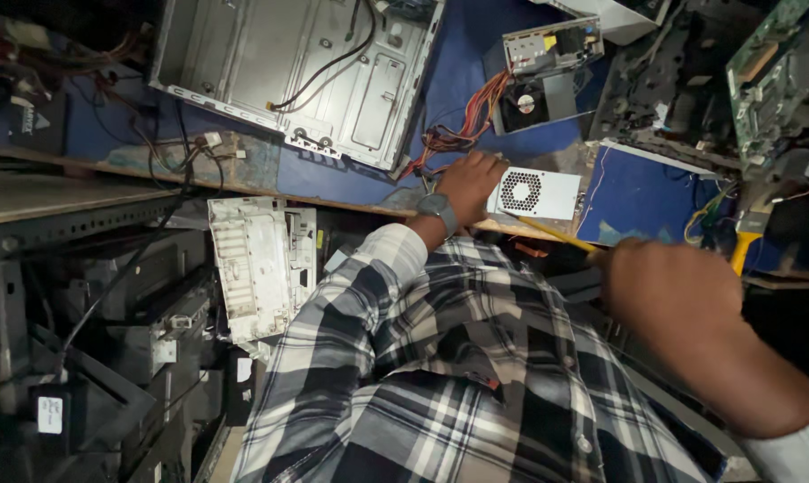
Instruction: The person uses a screwdriver to remove screws from a white power supply unit on a cluttered workbench. They repeatedly unscrew fasteners, reposition the unit, and continue removing screws from different sides of the component.
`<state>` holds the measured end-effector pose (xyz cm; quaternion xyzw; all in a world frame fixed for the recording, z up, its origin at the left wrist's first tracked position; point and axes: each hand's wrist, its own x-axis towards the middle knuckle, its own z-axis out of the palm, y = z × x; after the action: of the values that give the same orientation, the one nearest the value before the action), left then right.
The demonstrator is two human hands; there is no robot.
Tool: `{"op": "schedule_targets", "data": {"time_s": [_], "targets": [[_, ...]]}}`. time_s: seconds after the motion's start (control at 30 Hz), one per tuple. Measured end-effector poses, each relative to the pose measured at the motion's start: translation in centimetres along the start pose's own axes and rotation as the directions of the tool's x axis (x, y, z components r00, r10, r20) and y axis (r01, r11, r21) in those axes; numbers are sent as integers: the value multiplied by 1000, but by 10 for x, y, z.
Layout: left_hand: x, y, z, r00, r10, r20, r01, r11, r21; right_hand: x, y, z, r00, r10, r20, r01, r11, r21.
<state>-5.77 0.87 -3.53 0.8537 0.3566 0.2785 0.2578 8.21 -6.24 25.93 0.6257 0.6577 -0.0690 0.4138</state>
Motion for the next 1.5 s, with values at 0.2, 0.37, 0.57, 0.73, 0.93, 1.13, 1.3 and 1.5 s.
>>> {"op": "schedule_targets", "data": {"time_s": [0.2,0.37,0.57,0.73,0.93,1.13,1.3,1.5], "targets": [[1,-1,-5,1000,23,-19,-24,999,-44,-15,4,17,933,-282,-225,248,954,-167],[2,0,-6,1000,14,-16,-15,999,-35,-18,3,21,826,-439,-355,304,875,-375],[-1,0,-4,1000,3,-30,-4,1000,-10,-7,6,4,990,-65,123,73,995,-62],[1,0,-4,1000,-6,-9,5,1000,-13,-3,0,7,995,-99,26,99,995,17],[2,1,-7,1000,-9,2,9,999,-32,-22,-16,29,853,-291,-434,195,948,-252],[1,2,-5,1000,-23,-8,22,999,-26,-20,-12,40,851,-257,-458,119,944,-309],[2,1,-3,1000,-21,-13,21,1000,-22,-14,-2,49,965,-78,-251,52,993,-106],[0,-1,-9,1000,3,11,-2,999,-54,-25,10,81,992,60,-107,-48,993,109]]}}
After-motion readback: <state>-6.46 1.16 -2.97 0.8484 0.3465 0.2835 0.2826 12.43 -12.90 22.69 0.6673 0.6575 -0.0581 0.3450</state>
